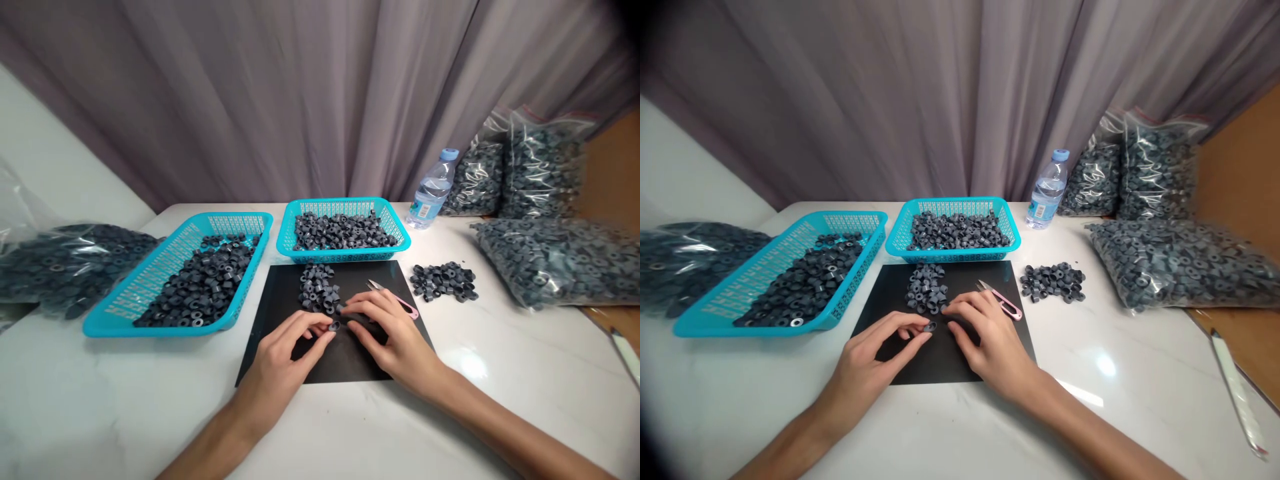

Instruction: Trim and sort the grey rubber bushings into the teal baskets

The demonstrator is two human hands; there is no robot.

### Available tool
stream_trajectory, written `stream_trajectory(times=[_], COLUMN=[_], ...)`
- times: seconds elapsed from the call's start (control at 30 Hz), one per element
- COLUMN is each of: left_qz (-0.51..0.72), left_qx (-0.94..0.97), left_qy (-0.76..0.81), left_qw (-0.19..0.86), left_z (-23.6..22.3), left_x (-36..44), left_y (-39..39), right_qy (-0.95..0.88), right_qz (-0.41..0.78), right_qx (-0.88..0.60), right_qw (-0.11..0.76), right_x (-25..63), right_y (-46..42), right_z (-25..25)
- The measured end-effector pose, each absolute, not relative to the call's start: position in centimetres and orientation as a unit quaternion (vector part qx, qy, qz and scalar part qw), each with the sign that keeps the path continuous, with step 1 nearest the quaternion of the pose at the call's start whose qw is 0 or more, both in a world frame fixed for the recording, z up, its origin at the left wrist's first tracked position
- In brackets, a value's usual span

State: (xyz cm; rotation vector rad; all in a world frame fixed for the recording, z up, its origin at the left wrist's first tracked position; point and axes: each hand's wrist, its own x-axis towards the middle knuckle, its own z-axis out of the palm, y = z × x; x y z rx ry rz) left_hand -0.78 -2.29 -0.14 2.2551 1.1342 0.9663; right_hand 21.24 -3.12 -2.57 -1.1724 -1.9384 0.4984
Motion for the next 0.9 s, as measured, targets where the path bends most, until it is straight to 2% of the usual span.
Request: stream_trajectory(times=[0.2, 0.3, 0.5, 0.63, 0.73, 0.83, 0.9], left_qz=[0.362, 0.376, 0.389, 0.388, 0.425, 0.503, 0.467], left_qx=[0.808, 0.789, 0.753, 0.753, 0.740, 0.667, 0.665], left_qy=[0.424, 0.450, 0.473, 0.472, 0.486, 0.547, 0.581], left_qw=[0.191, 0.186, 0.244, 0.245, 0.188, 0.049, -0.036], left_z=[0.4, 0.6, 0.2, 0.5, 1.9, 3.9, 4.8], left_x=[-1.2, -1.5, -1.4, -1.3, -2.8, -5.7, -7.1], left_y=[-2.1, -1.6, -1.4, -1.7, -1.2, 0.3, 1.3], right_qy=[-0.806, -0.798, -0.760, -0.714, -0.667, -0.629, -0.608], right_qz=[0.167, 0.174, 0.214, 0.281, 0.361, 0.432, 0.477], right_qx=[-0.446, -0.445, -0.437, -0.453, -0.458, -0.441, -0.421], right_qw=[0.350, 0.369, 0.431, 0.454, 0.465, 0.472, 0.475], right_x=[21.1, 21.0, 20.9, 20.8, 20.8, 21.0, 21.1], right_y=[-3.2, -3.2, -3.3, -3.3, -3.1, -2.8, -2.6], right_z=[-2.9, -2.9, -2.6, -2.4, -2.2, -2.2, -2.3])
